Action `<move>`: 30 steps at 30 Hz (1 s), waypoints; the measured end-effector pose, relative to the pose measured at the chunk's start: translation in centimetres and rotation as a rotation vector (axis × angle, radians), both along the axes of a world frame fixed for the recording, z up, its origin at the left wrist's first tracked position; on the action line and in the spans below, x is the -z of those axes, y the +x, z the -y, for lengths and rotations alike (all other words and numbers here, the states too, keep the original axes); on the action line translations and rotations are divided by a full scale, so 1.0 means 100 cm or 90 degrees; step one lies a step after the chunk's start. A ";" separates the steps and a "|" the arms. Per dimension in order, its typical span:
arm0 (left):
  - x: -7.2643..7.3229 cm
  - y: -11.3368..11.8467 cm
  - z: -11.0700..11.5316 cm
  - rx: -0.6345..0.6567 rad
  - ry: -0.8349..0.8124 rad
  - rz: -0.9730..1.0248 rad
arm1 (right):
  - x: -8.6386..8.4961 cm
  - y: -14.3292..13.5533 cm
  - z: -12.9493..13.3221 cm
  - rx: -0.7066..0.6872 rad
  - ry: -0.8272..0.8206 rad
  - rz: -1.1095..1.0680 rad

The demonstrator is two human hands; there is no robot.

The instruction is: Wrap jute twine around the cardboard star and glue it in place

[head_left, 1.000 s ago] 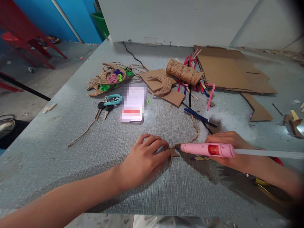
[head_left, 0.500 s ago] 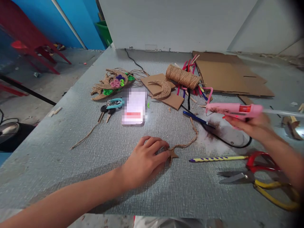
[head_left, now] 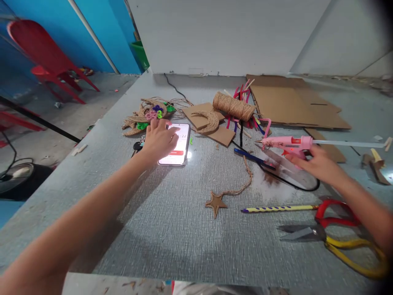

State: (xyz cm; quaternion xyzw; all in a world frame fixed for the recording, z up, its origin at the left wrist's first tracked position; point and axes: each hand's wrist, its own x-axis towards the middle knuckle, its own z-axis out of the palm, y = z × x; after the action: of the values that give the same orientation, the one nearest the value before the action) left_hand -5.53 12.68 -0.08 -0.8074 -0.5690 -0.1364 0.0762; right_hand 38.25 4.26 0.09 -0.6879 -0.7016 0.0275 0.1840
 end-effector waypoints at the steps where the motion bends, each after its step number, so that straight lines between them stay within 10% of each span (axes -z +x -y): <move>1: 0.000 -0.001 0.002 0.005 -0.001 -0.003 | -0.001 0.003 0.004 -0.002 -0.005 0.003; 10: -0.016 -0.020 0.065 0.065 0.070 0.014 | -0.016 0.016 0.050 0.067 0.202 0.100; 14: -0.018 -0.014 0.082 0.121 0.049 -0.019 | -0.028 -0.011 0.060 -0.080 0.326 0.197; 18: -0.018 -0.007 0.060 0.093 0.075 -0.030 | -0.034 -0.042 0.057 -0.271 0.330 0.239; 24: -0.004 -0.006 -0.006 0.032 0.010 -0.009 | -0.029 -0.065 0.055 -0.285 0.218 0.195; 30: -0.010 -0.017 0.018 0.074 0.023 0.015 | -0.028 -0.060 0.059 -0.313 0.209 0.236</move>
State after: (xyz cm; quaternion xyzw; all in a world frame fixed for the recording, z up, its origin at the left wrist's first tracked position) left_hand -7.26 10.88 0.92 -0.8360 -0.5191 -0.1606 0.0761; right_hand 32.27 -1.68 2.86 -0.4527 -0.8630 -0.1674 0.1494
